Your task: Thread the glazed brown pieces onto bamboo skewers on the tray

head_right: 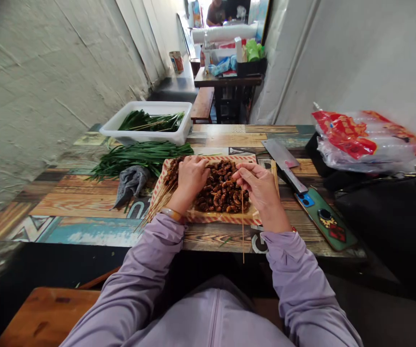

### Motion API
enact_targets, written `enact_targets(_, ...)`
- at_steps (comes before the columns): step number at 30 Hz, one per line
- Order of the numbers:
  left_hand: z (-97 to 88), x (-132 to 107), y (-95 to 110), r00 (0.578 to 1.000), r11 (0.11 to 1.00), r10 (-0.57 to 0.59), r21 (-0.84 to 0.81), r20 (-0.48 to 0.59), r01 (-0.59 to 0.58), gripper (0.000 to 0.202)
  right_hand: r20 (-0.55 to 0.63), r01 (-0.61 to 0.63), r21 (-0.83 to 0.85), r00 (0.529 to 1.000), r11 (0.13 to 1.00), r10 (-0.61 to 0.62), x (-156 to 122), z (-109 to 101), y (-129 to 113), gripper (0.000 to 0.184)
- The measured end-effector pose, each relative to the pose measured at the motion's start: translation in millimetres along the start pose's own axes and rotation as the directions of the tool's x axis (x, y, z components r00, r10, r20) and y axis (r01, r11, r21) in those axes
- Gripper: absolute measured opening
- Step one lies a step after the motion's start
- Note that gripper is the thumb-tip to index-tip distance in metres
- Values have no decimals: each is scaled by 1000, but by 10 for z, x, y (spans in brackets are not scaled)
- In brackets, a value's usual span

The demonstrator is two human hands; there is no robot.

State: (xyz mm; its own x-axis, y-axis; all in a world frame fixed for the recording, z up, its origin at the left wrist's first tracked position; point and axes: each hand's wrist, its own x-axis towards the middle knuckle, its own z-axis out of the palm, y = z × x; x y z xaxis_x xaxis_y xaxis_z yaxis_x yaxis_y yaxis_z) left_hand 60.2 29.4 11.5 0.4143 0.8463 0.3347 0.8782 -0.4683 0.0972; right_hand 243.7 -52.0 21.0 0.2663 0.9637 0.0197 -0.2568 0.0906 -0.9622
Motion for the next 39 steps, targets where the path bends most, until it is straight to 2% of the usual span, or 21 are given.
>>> enact_targets(7,125,79,19,994,995,43,83,100,-52,30,32,-33,57,999,998,31,-29,-47,72,24)
enact_targets(12,214,82,6,994,994,52,86,100,-61,32,35,-18,54,999,998,16,-24,-47,67,25)
enact_targets(17,193,50,6,994,995,71,70,81,-77,31,48,-9,66,999,998,6,-17,-66,71,26)
enact_targets(23,155,35,-7,993,995,85,41,80,-89,29,79,-58,53,995,997,54,-61,-23,54,34)
enact_targets(29,139,47,-40,985,997,73,10,154,-75,26,86,-40,18,996,999,38,-67,0,45,34)
enact_targets(32,144,54,-51,987,997,78,-24,141,-75,24,82,-51,23,995,998,49,-63,-8,54,34)
enact_targets(34,149,59,-61,994,995,56,-84,91,-48,22,87,-51,30,995,998,48,-66,-12,57,33)
enact_targets(36,148,60,-74,999,970,16,-244,43,-5,21,94,-45,32,995,998,42,-73,-13,56,31)
enact_targets(38,132,49,-81,998,856,-28,-515,49,49,20,98,-38,23,995,999,36,-82,-10,54,30)
enact_targets(39,115,37,-78,996,750,-41,-655,82,85,20,97,-31,15,995,999,29,-87,-7,54,30)
